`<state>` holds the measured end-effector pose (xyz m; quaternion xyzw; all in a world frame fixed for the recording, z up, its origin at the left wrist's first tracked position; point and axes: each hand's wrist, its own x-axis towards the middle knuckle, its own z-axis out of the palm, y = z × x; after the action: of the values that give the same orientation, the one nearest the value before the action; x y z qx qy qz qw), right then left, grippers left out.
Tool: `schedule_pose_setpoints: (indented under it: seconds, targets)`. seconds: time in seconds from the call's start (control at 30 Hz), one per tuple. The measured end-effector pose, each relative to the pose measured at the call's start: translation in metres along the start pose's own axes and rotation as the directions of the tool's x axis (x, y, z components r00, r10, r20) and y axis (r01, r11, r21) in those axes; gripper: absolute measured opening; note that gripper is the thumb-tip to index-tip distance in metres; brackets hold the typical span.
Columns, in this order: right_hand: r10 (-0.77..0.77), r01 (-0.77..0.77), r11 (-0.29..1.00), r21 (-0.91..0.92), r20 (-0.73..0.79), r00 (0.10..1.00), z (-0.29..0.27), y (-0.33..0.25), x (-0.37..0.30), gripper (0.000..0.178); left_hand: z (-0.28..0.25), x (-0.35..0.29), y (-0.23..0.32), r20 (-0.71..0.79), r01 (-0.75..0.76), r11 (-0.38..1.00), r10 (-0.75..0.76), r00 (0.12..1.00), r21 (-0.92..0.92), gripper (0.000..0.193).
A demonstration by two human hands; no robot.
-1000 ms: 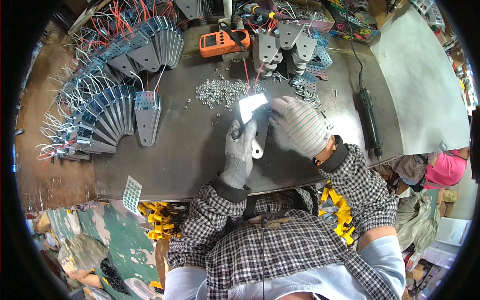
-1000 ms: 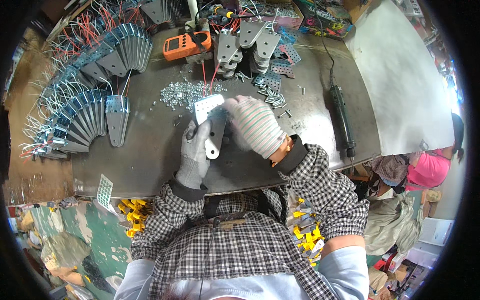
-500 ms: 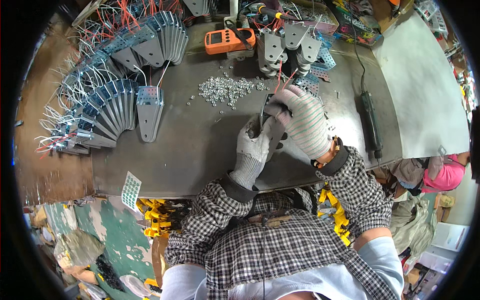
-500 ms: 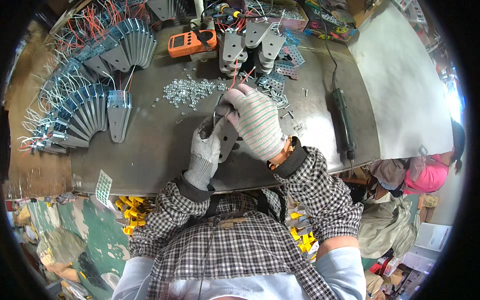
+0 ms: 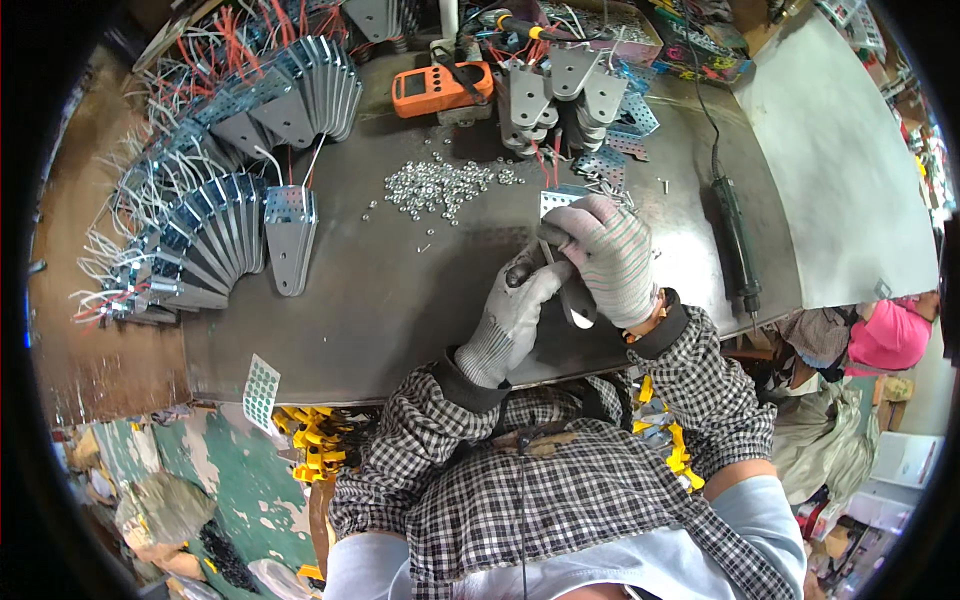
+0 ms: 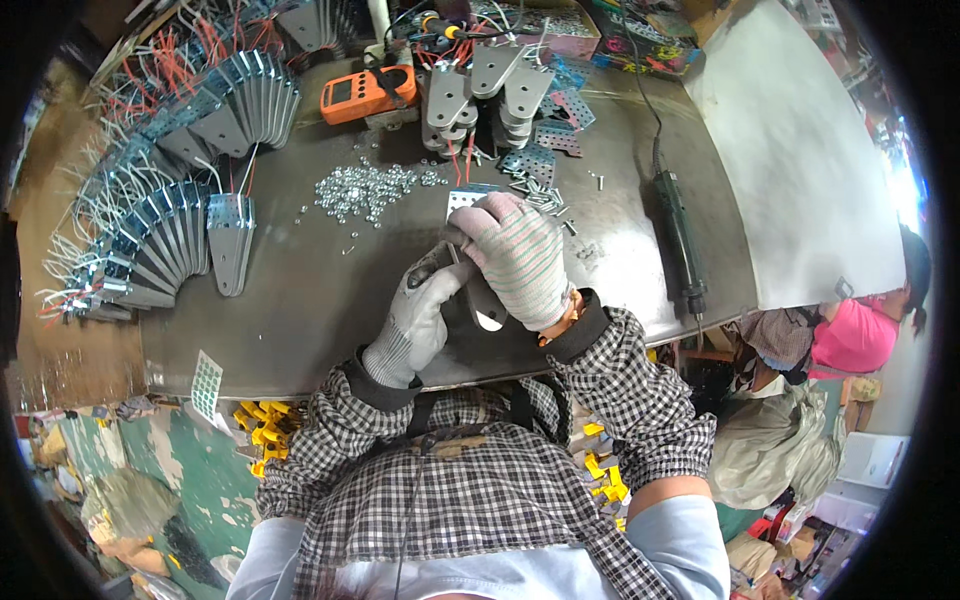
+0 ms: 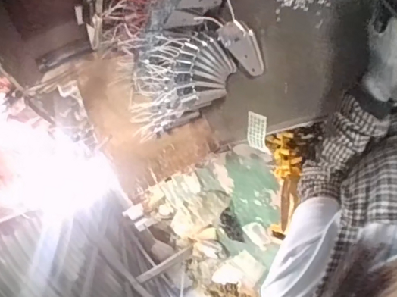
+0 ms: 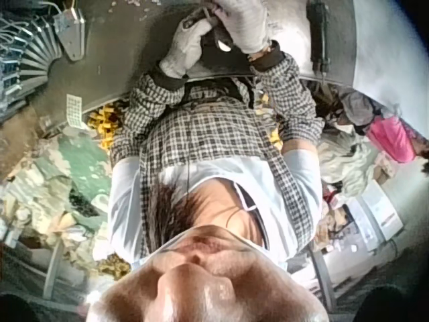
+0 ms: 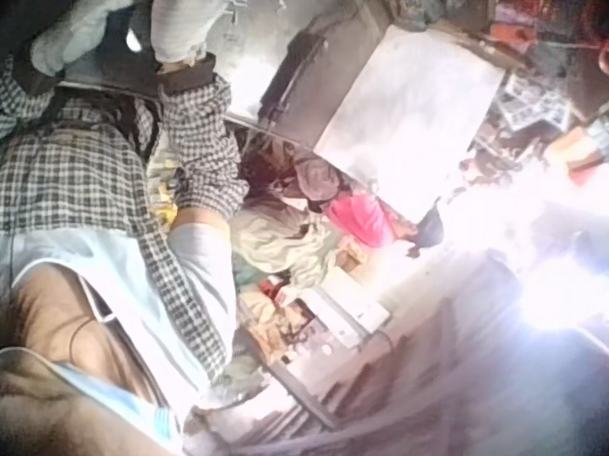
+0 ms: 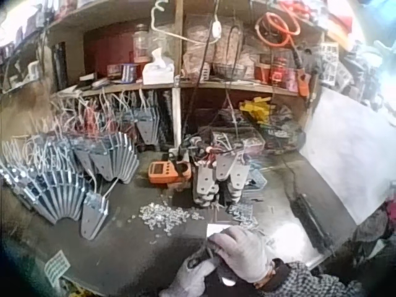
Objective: The person assembles metal components by aligning perforated plates and brackets, driving screws with an electric screwdriver, and placing the assembled units aside. They then solder wires onto the metal pieces using a soldering iron.
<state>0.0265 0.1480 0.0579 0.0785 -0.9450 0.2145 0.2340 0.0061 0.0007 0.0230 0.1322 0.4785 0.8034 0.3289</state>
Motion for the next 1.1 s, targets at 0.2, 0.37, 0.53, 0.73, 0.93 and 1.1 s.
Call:
schedule_pose_setpoints:
  seconds: [0.2,0.37,0.53,0.73,0.93,1.1]
  targets:
    - [0.316,-0.296,0.857,0.422,0.023,0.949,-0.02,0.006,-0.03,0.072,0.023,0.029,-0.001,0.15,-0.142,0.973,0.115,0.982,0.181,0.037]
    - [0.644,-0.266,0.34,0.902,-0.017,0.765,-0.051,0.064,-0.077,0.076,0.062,0.141,-0.001,0.392,-0.315,-0.249,0.391,0.832,0.916,0.021]
    - [0.724,-0.116,0.046,0.992,0.047,0.688,-0.074,0.045,-0.078,0.079,0.045,0.2,-0.013,0.667,-0.23,-0.764,0.324,0.671,0.603,0.019]
    - [0.664,-0.136,-0.15,0.979,0.202,0.72,-0.062,0.046,-0.082,0.084,0.058,0.126,0.014,0.505,-0.493,-0.171,0.51,0.696,0.853,0.01]
    - [0.432,-0.18,-0.325,0.928,0.315,0.845,-0.033,0.008,-0.053,0.091,0.023,0.073,0.012,0.255,-0.275,-0.051,0.561,0.788,0.96,0.012]
    - [0.345,-0.256,-0.303,0.918,0.356,0.868,-0.017,-0.003,-0.05,0.092,0.002,0.052,0.027,0.286,-0.218,-0.186,0.554,0.782,0.958,0.011]
